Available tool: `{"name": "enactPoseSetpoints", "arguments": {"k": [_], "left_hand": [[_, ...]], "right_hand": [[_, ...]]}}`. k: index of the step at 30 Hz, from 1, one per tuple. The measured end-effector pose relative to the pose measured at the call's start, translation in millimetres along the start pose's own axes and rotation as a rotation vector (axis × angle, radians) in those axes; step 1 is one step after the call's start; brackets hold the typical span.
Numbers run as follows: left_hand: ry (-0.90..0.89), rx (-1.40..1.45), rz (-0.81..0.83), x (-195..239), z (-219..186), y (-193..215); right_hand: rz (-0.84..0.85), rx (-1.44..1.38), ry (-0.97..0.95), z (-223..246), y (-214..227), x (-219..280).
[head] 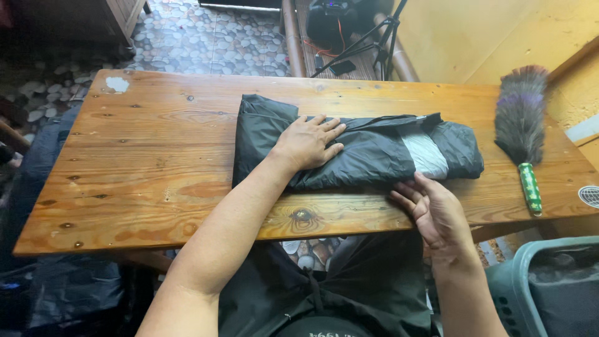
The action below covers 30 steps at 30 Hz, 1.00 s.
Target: The person folds a black plastic bag on a wooden table, then places it inside a black drawstring bag. They pull the blue drawstrings to close the bag and use a feather duster to wipe the surface of the packed bag.
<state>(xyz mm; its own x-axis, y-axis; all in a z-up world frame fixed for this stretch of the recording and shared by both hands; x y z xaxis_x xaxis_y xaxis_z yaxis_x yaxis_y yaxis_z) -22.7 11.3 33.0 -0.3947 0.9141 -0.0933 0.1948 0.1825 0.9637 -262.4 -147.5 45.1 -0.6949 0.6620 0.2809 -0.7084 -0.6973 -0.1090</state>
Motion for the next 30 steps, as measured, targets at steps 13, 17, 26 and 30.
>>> {"name": "enactPoseSetpoints", "arguments": {"k": [13, 17, 26, 30], "left_hand": [[0.012, 0.037, 0.032, 11, -9, 19], [0.011, 0.028, 0.047, 10, -10, 19], [0.008, 0.0, 0.042, 9, -8, 15], [0.009, -0.014, 0.034, 9, -9, 14]], "right_hand": [[-0.146, -0.224, 0.028, -23, -21, -65], [-0.198, -0.503, 0.084, 7, -54, -29], [-0.448, -0.741, 0.172, 49, -100, 13], [-0.523, -0.541, 0.241, 63, -105, 10]]}}
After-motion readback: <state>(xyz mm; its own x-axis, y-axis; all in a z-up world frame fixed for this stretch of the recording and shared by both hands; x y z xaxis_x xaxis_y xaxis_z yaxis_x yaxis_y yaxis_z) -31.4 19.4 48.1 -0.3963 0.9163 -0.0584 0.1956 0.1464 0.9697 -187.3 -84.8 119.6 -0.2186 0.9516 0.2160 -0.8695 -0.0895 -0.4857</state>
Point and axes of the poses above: each hand's wrist, its own x-axis away from the middle knuckle, its own y-axis out of the back of the hand, z = x × y, the point moved 1 cm from there along -x, towards the middle knuckle, and after that the axes turned 12 degrees about x, right-handed, at the moved point
